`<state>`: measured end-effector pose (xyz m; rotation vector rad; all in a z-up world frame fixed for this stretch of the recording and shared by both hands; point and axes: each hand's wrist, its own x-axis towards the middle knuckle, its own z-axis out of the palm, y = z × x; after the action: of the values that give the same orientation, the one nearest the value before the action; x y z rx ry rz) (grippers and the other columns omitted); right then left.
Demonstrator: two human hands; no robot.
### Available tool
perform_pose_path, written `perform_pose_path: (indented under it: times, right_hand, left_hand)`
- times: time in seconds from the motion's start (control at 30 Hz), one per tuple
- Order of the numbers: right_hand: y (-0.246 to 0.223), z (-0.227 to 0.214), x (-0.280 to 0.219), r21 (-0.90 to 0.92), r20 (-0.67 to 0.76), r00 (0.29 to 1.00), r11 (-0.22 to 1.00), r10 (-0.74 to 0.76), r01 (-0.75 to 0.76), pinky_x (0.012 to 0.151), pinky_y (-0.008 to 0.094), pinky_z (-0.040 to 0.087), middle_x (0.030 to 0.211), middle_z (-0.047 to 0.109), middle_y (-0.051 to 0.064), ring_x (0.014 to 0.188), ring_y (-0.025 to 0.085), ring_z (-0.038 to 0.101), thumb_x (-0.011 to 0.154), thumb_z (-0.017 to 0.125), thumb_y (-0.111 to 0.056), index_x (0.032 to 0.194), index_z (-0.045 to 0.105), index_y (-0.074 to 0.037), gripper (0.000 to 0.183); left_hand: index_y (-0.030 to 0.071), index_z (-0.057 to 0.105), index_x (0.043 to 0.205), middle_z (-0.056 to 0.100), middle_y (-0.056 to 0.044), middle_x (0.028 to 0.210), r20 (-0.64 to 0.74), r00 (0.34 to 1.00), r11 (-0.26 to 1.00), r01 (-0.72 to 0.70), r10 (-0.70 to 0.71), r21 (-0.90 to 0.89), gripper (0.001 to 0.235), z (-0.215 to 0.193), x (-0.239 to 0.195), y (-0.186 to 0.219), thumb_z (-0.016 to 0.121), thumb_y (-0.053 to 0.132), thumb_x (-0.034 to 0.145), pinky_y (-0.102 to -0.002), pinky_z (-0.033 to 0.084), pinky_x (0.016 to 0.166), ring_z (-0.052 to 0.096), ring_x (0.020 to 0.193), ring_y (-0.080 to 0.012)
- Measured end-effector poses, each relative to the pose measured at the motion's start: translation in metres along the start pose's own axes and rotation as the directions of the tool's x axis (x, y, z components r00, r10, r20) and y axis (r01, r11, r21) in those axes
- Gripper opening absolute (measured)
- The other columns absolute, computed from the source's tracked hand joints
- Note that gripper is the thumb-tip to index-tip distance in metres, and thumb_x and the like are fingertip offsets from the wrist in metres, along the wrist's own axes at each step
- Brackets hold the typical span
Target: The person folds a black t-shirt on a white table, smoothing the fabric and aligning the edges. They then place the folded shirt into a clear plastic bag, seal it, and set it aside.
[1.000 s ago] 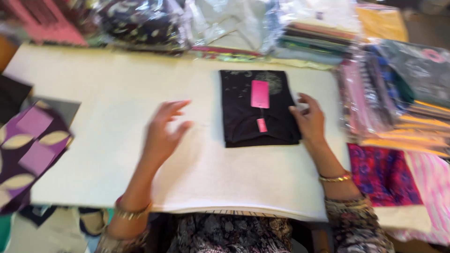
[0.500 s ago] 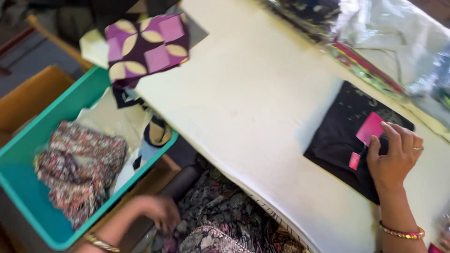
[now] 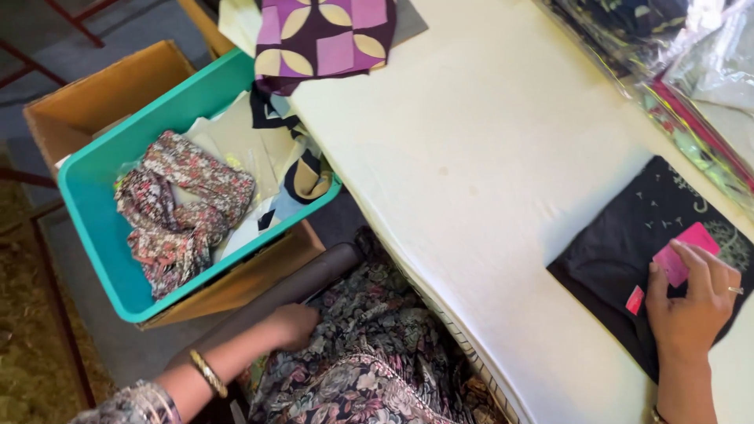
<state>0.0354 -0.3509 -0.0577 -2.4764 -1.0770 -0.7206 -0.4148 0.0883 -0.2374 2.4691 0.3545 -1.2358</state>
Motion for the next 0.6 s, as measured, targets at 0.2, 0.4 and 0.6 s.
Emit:
perform_pose_path:
  times: [0.2, 0.4, 0.6]
  right_hand:
    - [0.002, 0.003, 0.000, 0.035, 0.043, 0.999, 0.999, -0.031, 0.029, 0.104, 0.034, 0.046, 0.124, 0.065, 0.008, 0.113, 0.025, 0.059, 0.099, 0.073, -0.003, 0.125, 0.068, -0.008, 0.026]
    - [0.011, 0.008, -0.010, 0.085, 0.083, 0.996, 0.996, 0.034, -0.041, 0.102, 0.031, 0.048, 0.123, 0.065, 0.006, 0.114, 0.023, 0.060, 0.103, 0.071, -0.003, 0.125, 0.068, -0.008, 0.022]
    - [-0.001, 0.002, -0.002, 0.038, 0.100, 0.995, 0.999, 0.023, -0.027, 0.100, 0.033, 0.048, 0.121, 0.066, 0.007, 0.110, 0.024, 0.060, 0.105, 0.075, -0.004, 0.124, 0.069, -0.008, 0.020]
  left_hand:
    - [0.007, 0.070, 0.116, 0.078, -0.007, 0.089, -0.043, 0.820, 0.503, -0.390, 0.571, -0.771, 0.025, -0.168, -0.086, -0.029, 0.058, 0.014, 0.096, -0.031, 0.062, 0.070, 0.076, 0.080, -0.0145]
    - [0.015, 0.070, 0.118, 0.069, -0.011, 0.112, -0.763, 0.482, 0.834, -0.112, -0.430, -0.541, 0.029, -0.172, -0.039, -0.157, 0.073, 0.016, 0.089, -0.047, 0.058, 0.091, 0.068, 0.101, -0.0257]
    - [0.022, 0.066, 0.143, 0.035, -0.016, 0.157, -0.827, 0.447, 0.899, 0.413, -0.342, -0.148, 0.061, -0.111, 0.012, -0.224, 0.070, 0.025, 0.083, -0.082, 0.016, 0.104, 0.025, 0.147, -0.0448]
